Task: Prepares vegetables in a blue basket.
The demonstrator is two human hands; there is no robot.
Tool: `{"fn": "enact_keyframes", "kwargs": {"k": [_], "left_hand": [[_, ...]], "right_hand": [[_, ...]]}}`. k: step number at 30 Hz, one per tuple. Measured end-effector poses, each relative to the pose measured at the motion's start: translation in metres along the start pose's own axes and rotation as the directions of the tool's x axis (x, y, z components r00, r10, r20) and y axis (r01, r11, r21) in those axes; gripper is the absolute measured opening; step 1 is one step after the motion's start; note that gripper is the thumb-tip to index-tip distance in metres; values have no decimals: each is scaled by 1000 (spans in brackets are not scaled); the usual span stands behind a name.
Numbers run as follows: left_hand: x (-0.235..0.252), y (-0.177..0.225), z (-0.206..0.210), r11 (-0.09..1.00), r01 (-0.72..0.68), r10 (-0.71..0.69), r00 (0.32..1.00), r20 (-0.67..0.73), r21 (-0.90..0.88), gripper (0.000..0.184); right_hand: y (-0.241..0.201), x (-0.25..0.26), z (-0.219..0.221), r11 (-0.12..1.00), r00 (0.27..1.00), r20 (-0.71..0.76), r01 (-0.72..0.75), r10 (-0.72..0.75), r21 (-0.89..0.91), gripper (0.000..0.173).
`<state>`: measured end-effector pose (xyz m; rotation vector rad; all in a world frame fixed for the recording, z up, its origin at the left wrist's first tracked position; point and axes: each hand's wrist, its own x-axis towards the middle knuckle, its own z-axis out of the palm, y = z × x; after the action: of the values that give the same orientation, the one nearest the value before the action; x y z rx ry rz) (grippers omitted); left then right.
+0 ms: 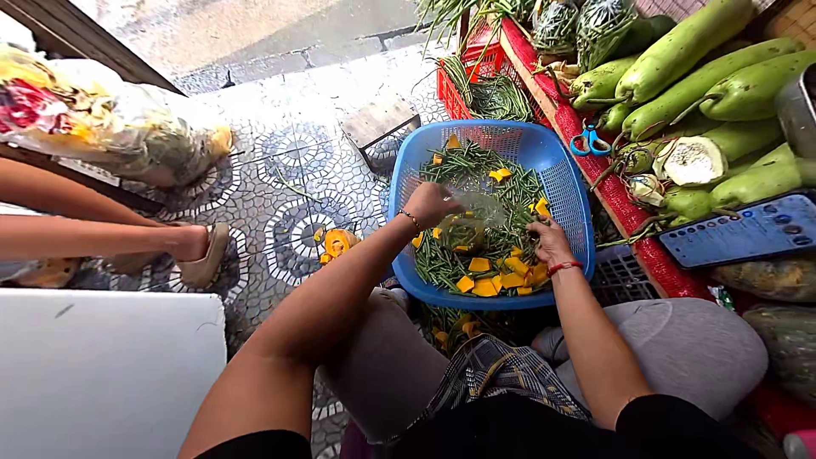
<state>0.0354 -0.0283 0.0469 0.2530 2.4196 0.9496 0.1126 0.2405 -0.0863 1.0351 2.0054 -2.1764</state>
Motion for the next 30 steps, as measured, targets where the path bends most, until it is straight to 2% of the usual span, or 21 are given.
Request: {"fn": "enact_keyframes", "kwargs": {"k": [1, 2, 3, 5, 7, 9, 13, 15, 17, 20, 23, 26, 30], "left_hand": [[1, -2, 0, 999, -25, 25, 1000, 7, 31, 36], [1, -2, 0, 998, -49, 49, 999, -3, 45, 35], [0, -1, 0, 997, -71, 73, 997, -35, 41, 35], [0, 1, 1, 993, -114, 114, 987, -109, 10, 35], [-1, 4, 1, 991, -130, 127, 981, -147, -13, 34], [-1, 7, 2, 989, -144, 137, 979, -154, -36, 35], [1, 7, 6, 980, -194, 185, 970, -158, -43, 35], [0, 10, 7, 981, -192, 184, 970, -157, -40, 38], [-2, 12, 9, 980, -188, 175, 968, -179, -59, 38], [-5, 12, 13, 982, -152, 127, 971, -204, -113, 38], [-9, 8, 17, 975, -201, 184, 970, -159, -96, 36], [-10, 7, 24, 961, -277, 273, 957, -96, -26, 33], [-8, 10, 24, 960, -279, 279, 955, -102, 8, 33]], "right_hand": [[-9, -6, -4, 974, 994, -9, -102, 106, 201, 40], [-16, -10, -7, 929, 982, -6, -174, 186, 325, 36], [-23, -14, -8, 890, 971, 12, -225, 240, 396, 26], [-39, -24, -10, 845, 961, 98, -273, 258, 459, 15], [-60, -36, -7, 827, 963, 208, -258, 174, 500, 14], [-81, -46, -2, 806, 933, 359, -236, 30, 544, 18], [-115, -69, 26, 807, 742, 629, -215, -231, 550, 15], [-117, -74, 50, 849, 699, 684, -217, -210, 482, 16], [-105, -75, 72, 881, 732, 678, -276, -67, 385, 17], [-81, -70, 93, 882, 795, 567, -409, 218, 235, 15], [-74, -69, 101, 863, 821, 428, -480, 378, 158, 14], [-82, -78, 104, 836, 845, 338, -500, 414, 226, 17], [-88, -76, 96, 856, 851, 367, -471, 377, 214, 31]]}}
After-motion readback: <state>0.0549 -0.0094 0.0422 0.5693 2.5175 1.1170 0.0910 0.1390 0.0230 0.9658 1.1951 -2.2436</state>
